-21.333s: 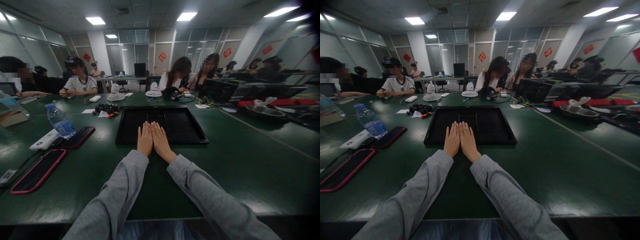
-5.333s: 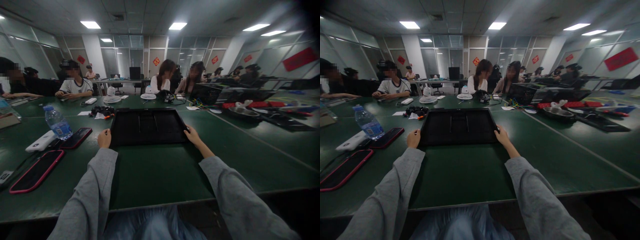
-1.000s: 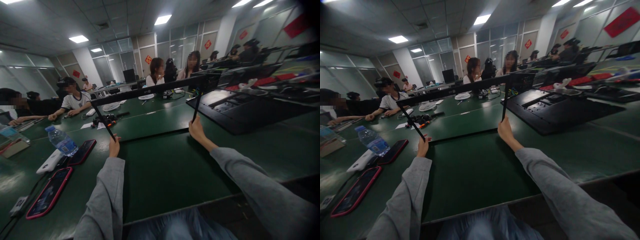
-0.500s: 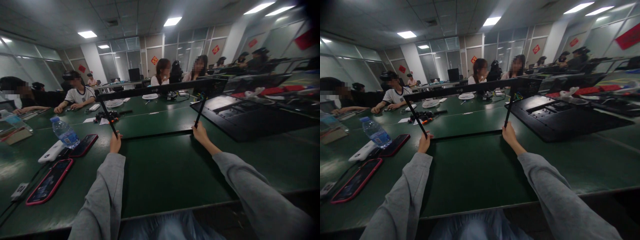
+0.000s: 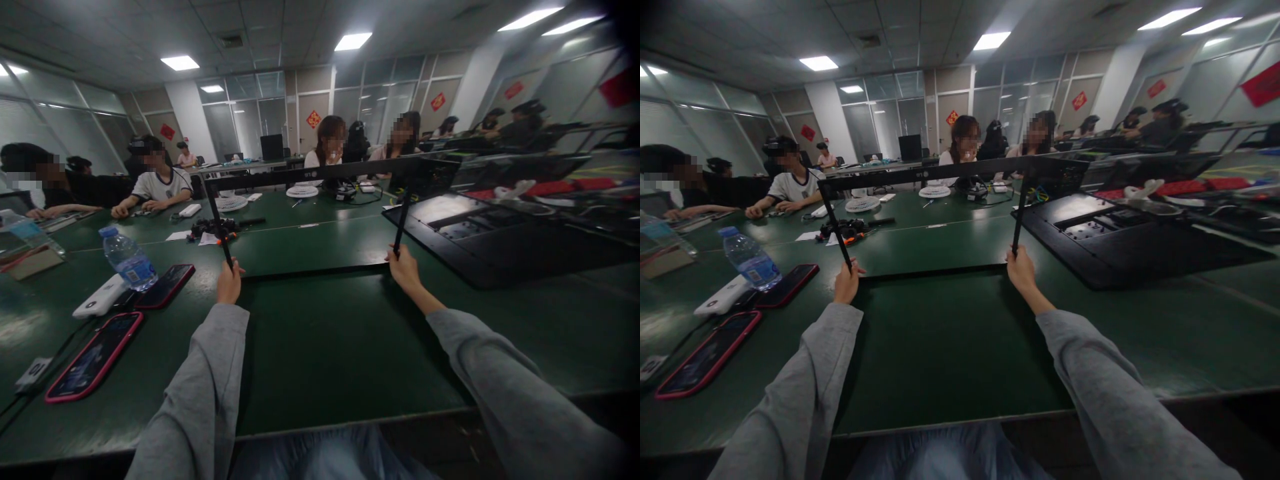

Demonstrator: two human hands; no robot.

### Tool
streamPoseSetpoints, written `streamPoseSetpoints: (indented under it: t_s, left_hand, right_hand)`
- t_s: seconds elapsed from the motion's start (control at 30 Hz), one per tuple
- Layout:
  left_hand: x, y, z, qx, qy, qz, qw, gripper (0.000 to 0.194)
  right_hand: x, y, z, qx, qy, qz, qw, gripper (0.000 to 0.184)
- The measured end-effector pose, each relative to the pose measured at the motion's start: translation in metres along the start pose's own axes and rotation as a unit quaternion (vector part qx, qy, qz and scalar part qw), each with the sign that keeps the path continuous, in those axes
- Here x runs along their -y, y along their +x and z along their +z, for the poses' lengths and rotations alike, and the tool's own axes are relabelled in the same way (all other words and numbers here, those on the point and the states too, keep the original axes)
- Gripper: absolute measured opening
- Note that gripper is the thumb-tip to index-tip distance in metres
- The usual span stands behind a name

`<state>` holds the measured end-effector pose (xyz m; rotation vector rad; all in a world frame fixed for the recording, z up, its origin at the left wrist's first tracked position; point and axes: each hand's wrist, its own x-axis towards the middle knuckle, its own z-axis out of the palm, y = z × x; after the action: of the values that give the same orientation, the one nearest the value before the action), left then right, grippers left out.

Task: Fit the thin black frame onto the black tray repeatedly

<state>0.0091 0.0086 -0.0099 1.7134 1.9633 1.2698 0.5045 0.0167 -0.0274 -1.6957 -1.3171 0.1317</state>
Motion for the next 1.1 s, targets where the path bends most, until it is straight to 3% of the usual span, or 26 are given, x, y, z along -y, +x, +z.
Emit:
streamPoseSetpoints:
  t_s: [0.2,0.4,1.1]
  left_hand:
    - [0.002,0.001,-0.003,-0.036,0.064,-0.030,0.997,0.042]
    - [0.016,0.004,-0.001,0.008,0.153,-0.046,0.987,0.033]
    - [0.020,0.007,0.002,0.002,0.178,-0.052,0.983,0.039]
  right_hand:
    - [0.007,-0.004,-0.003,-0.010,-0.062,0.020,0.998,0.045]
    - [0.002,0.000,-0.003,0.026,-0.074,0.055,0.995,0.038]
    - [-0.003,0.005,-0.003,0.027,-0.053,0.076,0.995,0.040]
